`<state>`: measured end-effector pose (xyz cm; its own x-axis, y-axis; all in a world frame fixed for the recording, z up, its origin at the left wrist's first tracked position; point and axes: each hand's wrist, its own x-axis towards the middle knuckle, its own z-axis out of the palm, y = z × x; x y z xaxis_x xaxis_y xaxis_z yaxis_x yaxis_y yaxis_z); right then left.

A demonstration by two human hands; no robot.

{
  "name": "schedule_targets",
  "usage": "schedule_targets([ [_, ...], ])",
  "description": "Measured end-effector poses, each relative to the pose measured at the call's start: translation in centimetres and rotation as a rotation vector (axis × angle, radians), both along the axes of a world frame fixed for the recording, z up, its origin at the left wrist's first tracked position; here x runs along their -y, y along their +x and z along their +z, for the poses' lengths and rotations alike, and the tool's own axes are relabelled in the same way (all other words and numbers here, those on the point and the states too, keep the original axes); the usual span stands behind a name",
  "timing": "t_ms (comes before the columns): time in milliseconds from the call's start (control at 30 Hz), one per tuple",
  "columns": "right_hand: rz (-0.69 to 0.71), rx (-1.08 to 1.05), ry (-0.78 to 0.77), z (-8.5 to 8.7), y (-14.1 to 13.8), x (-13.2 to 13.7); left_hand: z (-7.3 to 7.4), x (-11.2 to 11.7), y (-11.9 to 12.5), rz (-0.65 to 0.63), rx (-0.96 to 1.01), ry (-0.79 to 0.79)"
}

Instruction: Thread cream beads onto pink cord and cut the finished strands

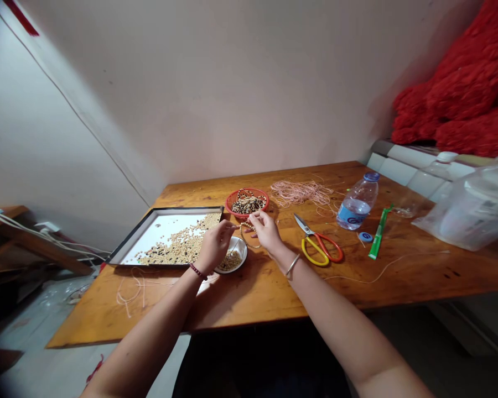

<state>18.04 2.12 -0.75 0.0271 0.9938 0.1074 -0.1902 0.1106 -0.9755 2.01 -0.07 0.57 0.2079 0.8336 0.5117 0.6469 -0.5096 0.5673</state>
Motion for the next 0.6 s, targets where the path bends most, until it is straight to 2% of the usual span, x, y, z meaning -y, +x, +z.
schedule_targets([
  [167, -0.184, 0.149, 0.269, -0.49, 0.02, -0.27, 0.13, 0.17, 0.17, -0.009, -0.022, 0.011],
  [267, -0.258, 0.242, 0.348, -0.56, 0.01, -0.07, 0.10, 0.26, 0.19, -0.016, -0.023, 0.000],
  [467, -0.252, 0.303, 0.361, -0.53, 0.44, -0.21, 0.17, 0.14, 0.18, -0.052, 0.132, -0.114],
  [600, -0.173, 0.239, 0.406, -0.19, 0.63, -0.45, 0.58, 0.13, 0.37, -0.178, 0.438, -0.373],
])
